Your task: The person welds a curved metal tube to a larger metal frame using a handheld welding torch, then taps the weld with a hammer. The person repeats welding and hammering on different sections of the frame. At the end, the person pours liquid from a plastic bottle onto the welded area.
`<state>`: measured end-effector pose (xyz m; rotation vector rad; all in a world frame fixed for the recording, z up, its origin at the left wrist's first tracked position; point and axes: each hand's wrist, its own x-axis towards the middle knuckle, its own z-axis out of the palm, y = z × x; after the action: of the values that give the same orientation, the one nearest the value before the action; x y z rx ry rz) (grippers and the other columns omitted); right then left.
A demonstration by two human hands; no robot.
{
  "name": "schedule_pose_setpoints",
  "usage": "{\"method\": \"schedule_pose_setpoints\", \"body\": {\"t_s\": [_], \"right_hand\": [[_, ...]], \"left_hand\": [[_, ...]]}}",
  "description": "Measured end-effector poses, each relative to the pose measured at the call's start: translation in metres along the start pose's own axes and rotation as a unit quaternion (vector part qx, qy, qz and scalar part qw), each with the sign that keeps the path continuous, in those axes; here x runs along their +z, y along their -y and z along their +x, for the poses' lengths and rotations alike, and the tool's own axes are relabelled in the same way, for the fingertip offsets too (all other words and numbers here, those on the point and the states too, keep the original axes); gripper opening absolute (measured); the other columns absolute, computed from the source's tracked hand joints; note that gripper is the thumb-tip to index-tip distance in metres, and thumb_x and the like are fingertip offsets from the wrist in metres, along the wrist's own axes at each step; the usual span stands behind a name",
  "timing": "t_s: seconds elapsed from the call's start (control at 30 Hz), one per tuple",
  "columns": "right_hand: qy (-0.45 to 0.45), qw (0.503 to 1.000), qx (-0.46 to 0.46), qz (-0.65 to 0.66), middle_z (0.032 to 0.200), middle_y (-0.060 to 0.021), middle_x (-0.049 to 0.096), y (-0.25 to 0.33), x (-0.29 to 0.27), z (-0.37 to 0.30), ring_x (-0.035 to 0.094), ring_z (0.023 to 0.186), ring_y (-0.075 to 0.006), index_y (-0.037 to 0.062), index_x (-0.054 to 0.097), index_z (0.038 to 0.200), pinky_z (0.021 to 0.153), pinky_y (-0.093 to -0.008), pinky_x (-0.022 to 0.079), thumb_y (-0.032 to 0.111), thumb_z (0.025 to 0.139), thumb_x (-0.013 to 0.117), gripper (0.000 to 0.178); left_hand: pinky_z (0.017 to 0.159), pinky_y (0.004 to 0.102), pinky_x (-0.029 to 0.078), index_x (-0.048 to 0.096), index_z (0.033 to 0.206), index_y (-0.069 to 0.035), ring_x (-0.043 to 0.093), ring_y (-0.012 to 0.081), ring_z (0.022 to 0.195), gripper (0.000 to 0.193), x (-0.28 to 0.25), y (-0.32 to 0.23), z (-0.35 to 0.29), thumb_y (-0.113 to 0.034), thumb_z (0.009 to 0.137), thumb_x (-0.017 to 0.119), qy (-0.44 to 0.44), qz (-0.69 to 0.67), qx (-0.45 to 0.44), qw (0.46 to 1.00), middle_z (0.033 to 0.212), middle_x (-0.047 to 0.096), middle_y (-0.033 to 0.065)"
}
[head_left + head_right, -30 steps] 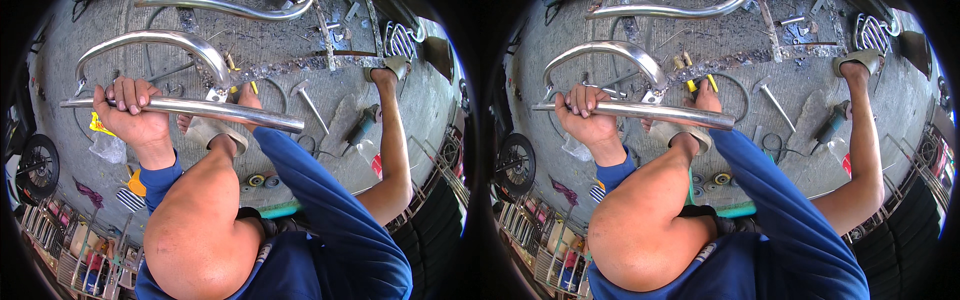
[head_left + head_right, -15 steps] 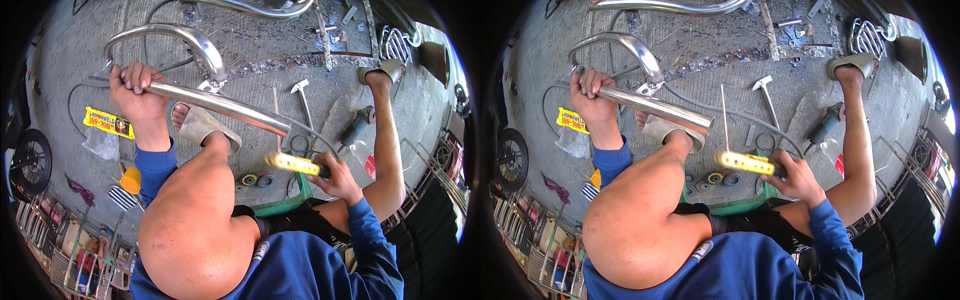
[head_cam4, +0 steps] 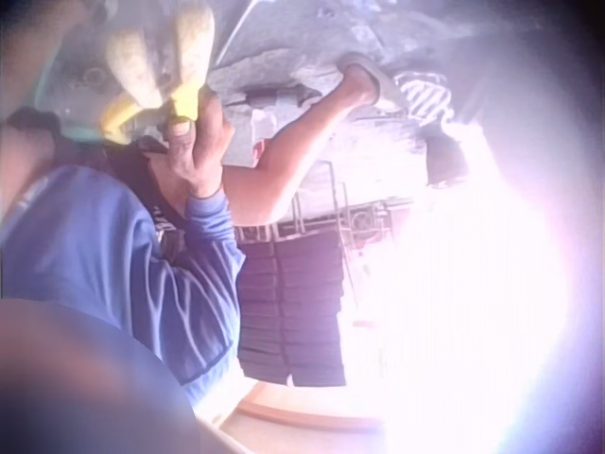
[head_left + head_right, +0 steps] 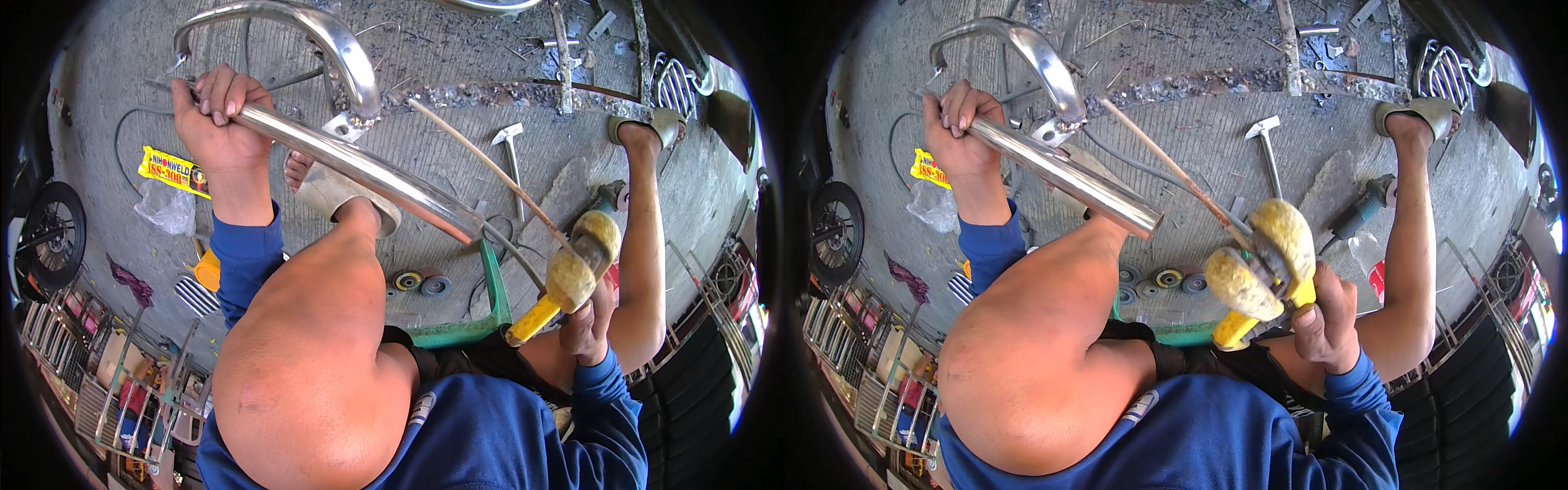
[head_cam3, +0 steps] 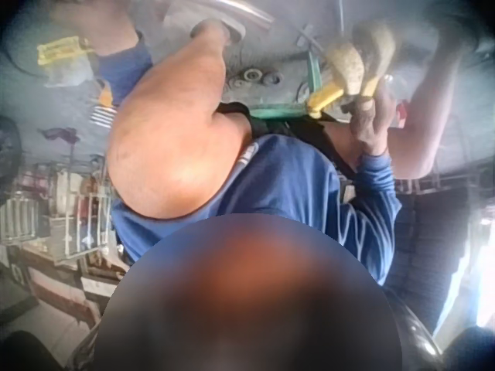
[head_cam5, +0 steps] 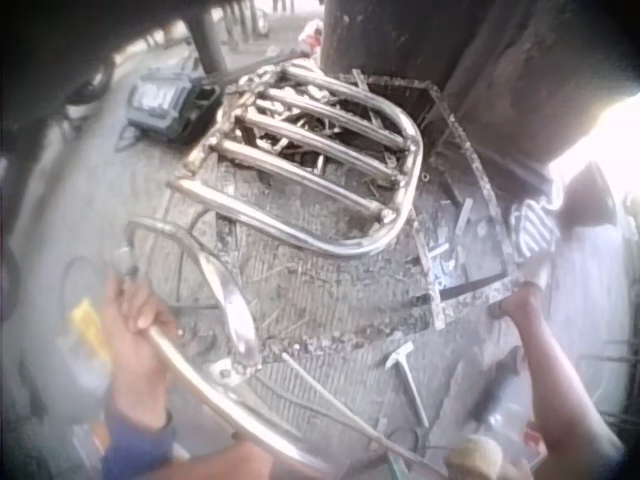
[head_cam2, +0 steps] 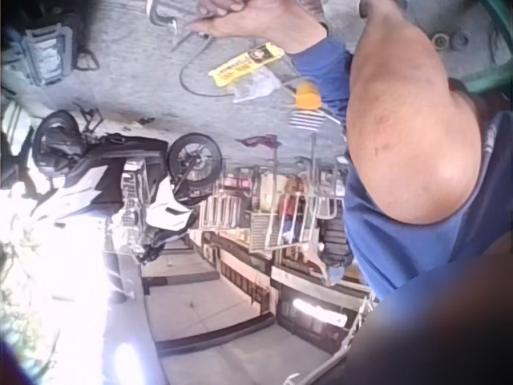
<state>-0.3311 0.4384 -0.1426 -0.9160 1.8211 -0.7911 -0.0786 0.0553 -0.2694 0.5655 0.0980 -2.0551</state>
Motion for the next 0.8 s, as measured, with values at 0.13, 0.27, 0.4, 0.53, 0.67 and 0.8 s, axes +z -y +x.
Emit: {"method": "schedule_pose_setpoints", "body": {"t_s": [0.13,0.27,0.4,0.53,0.67,0.8], "right_hand": [[0.036,0.998,-0.039,0.045,0.071,-0.0123,0.063,0.01,0.002,0.019,0.066,0.059,-0.0247,-0.0067,0.062,0.102,0.057,-0.033,0.051,0.053,0.099,0.049,0.061],[0.028,0.996,-0.078,-0.012,0.072,-0.0118,0.065,0.014,0.011,0.026,0.068,0.06,-0.0253,-0.0058,0.063,0.099,0.057,-0.0335,0.053,0.051,0.098,0.053,0.058],[0.03,0.995,-0.09,-0.019,0.075,-0.0124,0.068,0.017,0.014,0.03,0.07,0.064,-0.0261,-0.006,0.063,0.1,0.059,-0.0335,0.055,0.05,0.099,0.054,0.057],[0.039,0.996,-0.083,-0.018,0.075,-0.0121,0.068,0.021,0.014,0.034,0.07,0.063,-0.0263,-0.0055,0.063,0.101,0.06,-0.0336,0.055,0.051,0.099,0.053,0.057],[0.039,0.996,-0.077,-0.03,0.075,-0.0122,0.068,0.023,0.014,0.035,0.071,0.064,-0.0259,-0.005,0.063,0.102,0.06,-0.0335,0.055,0.05,0.099,0.053,0.056],[0.044,0.996,-0.08,-0.017,0.082,-0.0132,0.069,0.023,0.012,0.035,0.072,0.069,-0.0252,-0.0044,0.063,0.104,0.063,-0.0336,0.056,0.048,0.099,0.055,0.054]], "left_hand": [[0.037,0.0227,0.036,0.039,0.074,-0.011,0.031,0.0067,0.037,0.052,0.001,-0.001,0.003,-0.052,0.106,0.034,0.003,-0.007,-0.008,1.0,0.051,0.032,-0.0035],[0.037,0.0222,0.035,0.039,0.073,-0.011,0.031,0.0068,0.037,0.053,0.002,-0.001,0.005,-0.051,0.107,0.034,0.0,-0.012,-0.017,1.0,0.05,0.032,-0.0028],[0.039,0.0233,0.035,0.042,0.078,-0.012,0.032,0.0067,0.037,0.05,0.001,-0.002,0.004,-0.052,0.106,0.034,0.004,-0.013,-0.029,0.999,0.051,0.032,-0.0053],[0.04,0.0233,0.035,0.042,0.078,-0.011,0.032,0.0068,0.038,0.05,0.0,-0.003,0.004,-0.051,0.107,0.034,0.006,-0.004,-0.026,1.0,0.052,0.032,-0.0048],[0.04,0.0238,0.036,0.042,0.078,-0.011,0.033,0.0069,0.038,0.05,-0.001,-0.003,0.004,-0.05,0.107,0.034,0.007,-0.006,-0.03,1.0,0.052,0.033,-0.0047],[0.042,0.0238,0.035,0.042,0.077,-0.012,0.033,0.0073,0.04,0.05,-0.002,-0.006,0.004,-0.05,0.107,0.033,0.017,-0.007,-0.047,0.999,0.052,0.033,-0.0045]]}}
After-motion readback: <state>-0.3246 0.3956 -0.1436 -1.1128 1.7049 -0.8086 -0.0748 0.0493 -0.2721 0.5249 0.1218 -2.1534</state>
